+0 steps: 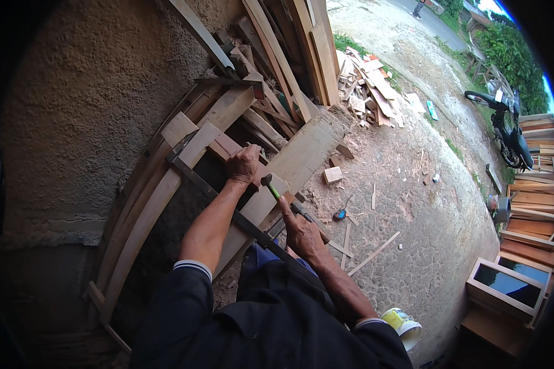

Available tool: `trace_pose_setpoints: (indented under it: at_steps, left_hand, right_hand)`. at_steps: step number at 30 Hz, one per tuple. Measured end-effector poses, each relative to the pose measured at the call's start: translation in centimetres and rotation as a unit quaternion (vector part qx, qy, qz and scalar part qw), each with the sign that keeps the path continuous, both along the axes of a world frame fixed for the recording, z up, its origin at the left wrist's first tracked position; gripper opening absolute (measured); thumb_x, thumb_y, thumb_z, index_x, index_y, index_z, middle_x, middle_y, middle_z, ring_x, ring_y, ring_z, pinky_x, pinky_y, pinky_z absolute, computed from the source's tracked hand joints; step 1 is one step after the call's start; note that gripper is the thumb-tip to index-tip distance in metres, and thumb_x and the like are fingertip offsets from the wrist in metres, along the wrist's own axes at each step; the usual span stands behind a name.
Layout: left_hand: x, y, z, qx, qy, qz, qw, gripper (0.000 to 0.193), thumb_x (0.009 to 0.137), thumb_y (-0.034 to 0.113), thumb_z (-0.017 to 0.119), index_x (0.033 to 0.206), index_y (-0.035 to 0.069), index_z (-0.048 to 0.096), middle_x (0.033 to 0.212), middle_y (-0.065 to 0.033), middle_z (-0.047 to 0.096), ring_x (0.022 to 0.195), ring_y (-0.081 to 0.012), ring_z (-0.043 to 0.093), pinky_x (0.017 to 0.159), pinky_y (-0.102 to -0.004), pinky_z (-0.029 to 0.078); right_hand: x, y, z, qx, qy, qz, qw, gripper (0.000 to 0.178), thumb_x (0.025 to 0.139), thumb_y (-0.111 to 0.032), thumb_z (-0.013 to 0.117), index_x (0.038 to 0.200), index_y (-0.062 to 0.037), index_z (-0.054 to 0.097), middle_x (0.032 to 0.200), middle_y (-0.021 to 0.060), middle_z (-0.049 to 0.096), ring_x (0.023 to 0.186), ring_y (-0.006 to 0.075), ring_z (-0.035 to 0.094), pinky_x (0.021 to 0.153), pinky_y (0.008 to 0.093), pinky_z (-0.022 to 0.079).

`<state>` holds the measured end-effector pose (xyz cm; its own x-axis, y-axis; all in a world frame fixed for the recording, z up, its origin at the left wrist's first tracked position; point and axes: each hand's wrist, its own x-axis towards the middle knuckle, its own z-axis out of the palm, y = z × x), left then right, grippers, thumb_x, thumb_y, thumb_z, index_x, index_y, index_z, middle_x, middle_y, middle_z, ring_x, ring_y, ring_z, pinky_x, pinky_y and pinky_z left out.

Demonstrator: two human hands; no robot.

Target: The person assembles a wooden frame by positioning planks, clamping them with a metal bar, and hammering nails to secure the joints. The person repeatedly adjusts the frame and uses a hammer to drive nails into the wood.

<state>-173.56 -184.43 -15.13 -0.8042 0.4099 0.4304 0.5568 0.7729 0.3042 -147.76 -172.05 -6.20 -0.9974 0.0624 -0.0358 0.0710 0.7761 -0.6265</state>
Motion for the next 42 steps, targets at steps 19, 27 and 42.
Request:
trace_pose_setpoints:
  at_steps: [19,27,42]
  left_hand:
    - [0.2,0.1,0.5,0.013,-0.006,-0.006,1.000,0.015,0.097,0.028,0.061,0.087,0.016,0.061,0.077,-0.0067,0.068,0.073,-0.0315,0.070,0.060,-0.0457,0.055]
    - [0.3,0.0,0.3,0.004,-0.015,0.003,1.000,0.015,0.096,0.028,0.063,0.086,0.017,0.062,0.075,-0.0069,0.068,0.073,-0.0310,0.070,0.059,-0.0451,0.054]
    - [0.2,0.0,0.4,0.040,0.002,-0.015,0.999,0.015,0.096,0.028,0.062,0.089,0.015,0.062,0.077,-0.0070,0.068,0.074,-0.0303,0.070,0.060,-0.0443,0.055]
  right_hand:
    - [-0.7,0.7,-1.0,0.038,-0.022,0.003,0.999,0.082,0.089,-0.003,0.050,0.162,-0.0247,0.020,0.078,0.0218,0.059,0.063,0.0403,0.062,0.058,0.0522,0.050]
    - [-0.6,0.7,-0.4,0.053,-0.058,0.025,0.997,0.085,0.088,-0.005,0.053,0.162,-0.0262,0.019,0.078,0.0227,0.059,0.063,0.0399,0.063,0.058,0.0529,0.050]
    - [-0.6,0.7,-0.1,0.076,-0.089,0.008,0.993,0.084,0.090,-0.005,0.052,0.162,-0.0307,0.017,0.082,0.0226,0.059,0.065,0.0392,0.063,0.058,0.0526,0.049]
